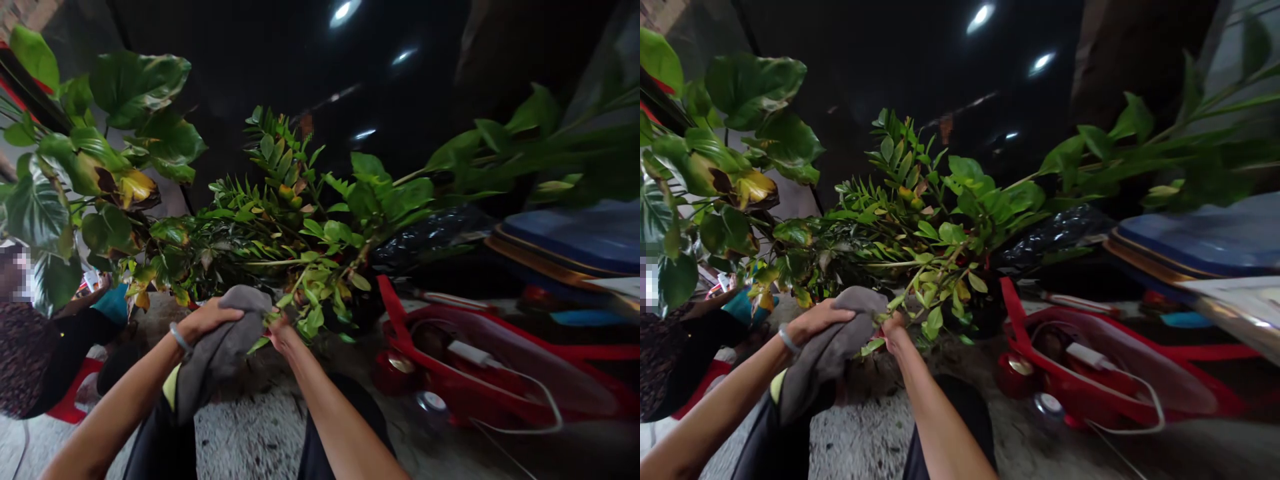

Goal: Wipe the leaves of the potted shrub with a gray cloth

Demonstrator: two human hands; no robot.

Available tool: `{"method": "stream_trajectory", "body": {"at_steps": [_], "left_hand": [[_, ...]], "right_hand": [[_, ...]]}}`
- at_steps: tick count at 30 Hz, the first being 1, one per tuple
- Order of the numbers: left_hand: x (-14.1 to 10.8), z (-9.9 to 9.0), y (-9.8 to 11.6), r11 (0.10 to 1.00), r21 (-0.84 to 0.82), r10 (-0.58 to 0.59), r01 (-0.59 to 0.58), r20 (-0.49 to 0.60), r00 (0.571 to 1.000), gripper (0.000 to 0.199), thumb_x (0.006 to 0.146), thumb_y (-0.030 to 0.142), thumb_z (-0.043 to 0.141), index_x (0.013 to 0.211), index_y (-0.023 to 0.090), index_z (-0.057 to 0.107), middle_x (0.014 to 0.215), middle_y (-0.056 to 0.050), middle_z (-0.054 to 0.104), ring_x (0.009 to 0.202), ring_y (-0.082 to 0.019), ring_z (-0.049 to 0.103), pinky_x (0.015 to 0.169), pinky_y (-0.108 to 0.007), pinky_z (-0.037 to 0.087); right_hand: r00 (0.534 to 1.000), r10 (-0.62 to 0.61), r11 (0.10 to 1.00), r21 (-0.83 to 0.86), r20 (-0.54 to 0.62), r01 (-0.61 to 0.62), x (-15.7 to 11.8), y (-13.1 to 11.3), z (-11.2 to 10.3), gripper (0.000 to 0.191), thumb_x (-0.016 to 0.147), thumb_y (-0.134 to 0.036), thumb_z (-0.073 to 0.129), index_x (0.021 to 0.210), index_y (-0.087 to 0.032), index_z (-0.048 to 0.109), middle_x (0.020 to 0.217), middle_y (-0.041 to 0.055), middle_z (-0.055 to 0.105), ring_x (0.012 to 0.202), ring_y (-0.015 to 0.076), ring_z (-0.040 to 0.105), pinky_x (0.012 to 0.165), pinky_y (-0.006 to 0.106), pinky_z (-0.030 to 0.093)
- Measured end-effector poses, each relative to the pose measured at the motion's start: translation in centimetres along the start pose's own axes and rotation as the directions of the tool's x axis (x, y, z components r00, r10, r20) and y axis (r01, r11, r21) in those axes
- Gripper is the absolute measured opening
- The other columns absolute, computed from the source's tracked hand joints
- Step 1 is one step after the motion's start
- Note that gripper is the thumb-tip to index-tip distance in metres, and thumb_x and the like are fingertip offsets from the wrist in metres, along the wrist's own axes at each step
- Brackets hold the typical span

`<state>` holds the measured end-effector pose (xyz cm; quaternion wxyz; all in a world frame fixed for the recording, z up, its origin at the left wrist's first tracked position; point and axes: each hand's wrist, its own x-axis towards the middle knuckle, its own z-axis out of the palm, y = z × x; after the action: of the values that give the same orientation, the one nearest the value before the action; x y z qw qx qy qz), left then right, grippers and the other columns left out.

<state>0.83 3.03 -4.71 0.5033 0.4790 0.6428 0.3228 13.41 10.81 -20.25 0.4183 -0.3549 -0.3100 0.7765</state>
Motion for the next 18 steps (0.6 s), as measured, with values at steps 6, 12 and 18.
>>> {"method": "stream_trajectory", "body": {"at_steps": [6,12,18], "left_hand": [[-6.4,-4.6,4.9,0.987,0.019,0.162,-0.161,-0.153,0.975,0.042,0.067,0.039,0.084,0.102,0.017,0.075,0.093,-0.004,0.078,0.091,-0.024,0.069,0.083,-0.032,0.055],[-1.7,-2.7,5.3,0.964,0.156,0.254,-0.215,-0.298,0.92,0.033,0.066,0.036,0.077,0.091,0.014,0.075,0.079,-0.004,0.075,0.082,-0.027,0.068,0.076,-0.034,0.054],[-4.8,-3.8,0.4,0.958,0.263,0.14,-0.114,-0.08,0.987,0.02,0.067,0.029,0.079,0.082,0.015,0.078,0.079,-0.004,0.077,0.079,-0.026,0.067,0.076,-0.033,0.053]], "right_hand": [[0.998,0.011,1.0,0.002,0.06,-0.011,-0.6,-0.9,-0.7,0.022,0.063,-0.022,0.07,0.084,-0.018,0.065,0.051,-0.0028,0.065,0.034,0.0092,0.048,0.036,0.02,0.036],[0.998,0.007,1.0,0.01,0.066,-0.008,-1.1,-1.2,-0.1,0.025,0.065,-0.02,0.072,0.089,-0.018,0.066,0.055,-0.0016,0.067,0.04,0.0098,0.054,0.039,0.019,0.043],[0.994,0.01,1.0,-0.006,0.111,-0.01,-1.6,-1.6,-0.7,0.025,0.062,-0.019,0.071,0.087,-0.017,0.068,0.053,-0.0017,0.067,0.038,0.0098,0.053,0.04,0.021,0.045]]}}
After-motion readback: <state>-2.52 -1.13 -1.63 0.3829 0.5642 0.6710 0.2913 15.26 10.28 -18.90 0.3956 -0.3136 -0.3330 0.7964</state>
